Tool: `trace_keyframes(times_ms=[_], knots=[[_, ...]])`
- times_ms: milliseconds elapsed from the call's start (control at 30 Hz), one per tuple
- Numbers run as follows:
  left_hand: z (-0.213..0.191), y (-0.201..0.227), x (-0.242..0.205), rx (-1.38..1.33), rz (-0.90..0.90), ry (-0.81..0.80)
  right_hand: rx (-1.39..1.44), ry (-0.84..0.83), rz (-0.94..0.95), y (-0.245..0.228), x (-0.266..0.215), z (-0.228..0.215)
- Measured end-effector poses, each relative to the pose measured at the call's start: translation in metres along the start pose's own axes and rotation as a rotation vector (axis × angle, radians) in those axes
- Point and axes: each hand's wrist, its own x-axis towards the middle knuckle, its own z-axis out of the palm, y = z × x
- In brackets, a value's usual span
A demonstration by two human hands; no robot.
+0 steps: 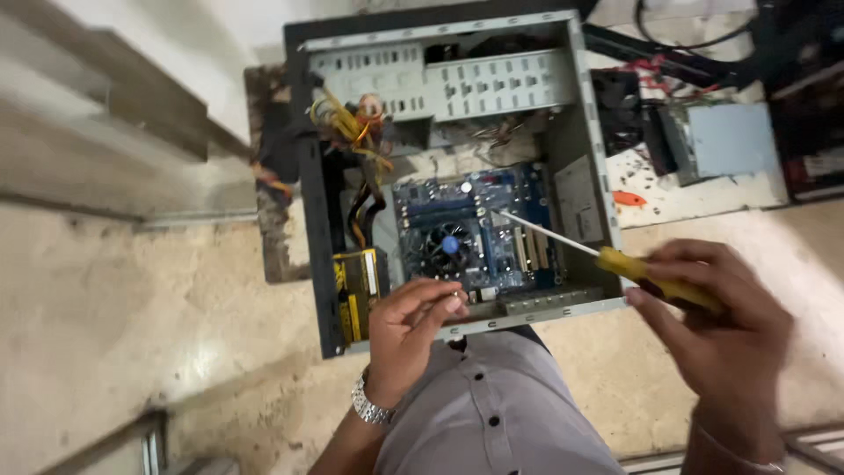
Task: The person installs a green RAM stick into a blue motherboard and then places the motherboard into a computer case. They use a screwdriver to secure the motherboard to the case with screws.
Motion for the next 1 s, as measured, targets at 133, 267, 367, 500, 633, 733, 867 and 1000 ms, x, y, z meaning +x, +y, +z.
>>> trace_keyframes(times_ms=[133, 267, 367, 500, 633, 733, 867, 1000], knots=[[0.006, -0.009, 0.010, -0.207, -0.191, 0.042, -0.007, 0.335, 0.080, 0.005, -0.029, -0.015], [0.011, -0.018, 0.018, -0.565, -0.354, 0.004, 0.250, 0.463, -0.033, 0.035, -0.052, -0.011], [0.012, -0.033, 0.013, -0.779, -0.388, -0.061, 0.135, 0.462, -0.082, 0.007, -0.047, 0.006], [0.017, -0.042, 0.010, -0.816, -0.437, -0.071, 0.108, 0.504, -0.114, 0.016, -0.046, 0.013], [0.024, -0.039, 0.009, -0.801, -0.459, -0.042, 0.204, 0.524, -0.024, 0.023, -0.043, 0.013], [0.030, -0.036, 0.010, -0.776, -0.449, 0.004, 0.182, 0.504, -0.020, 0.039, -0.034, 0.011], [0.042, -0.040, 0.010, -0.674, -0.425, 0.084, 0.150, 0.447, -0.021, 0.061, -0.020, 0.004], [0.055, -0.034, 0.016, -0.548, -0.358, 0.108, 0.233, 0.410, -0.008, 0.068, 0.006, -0.007]])
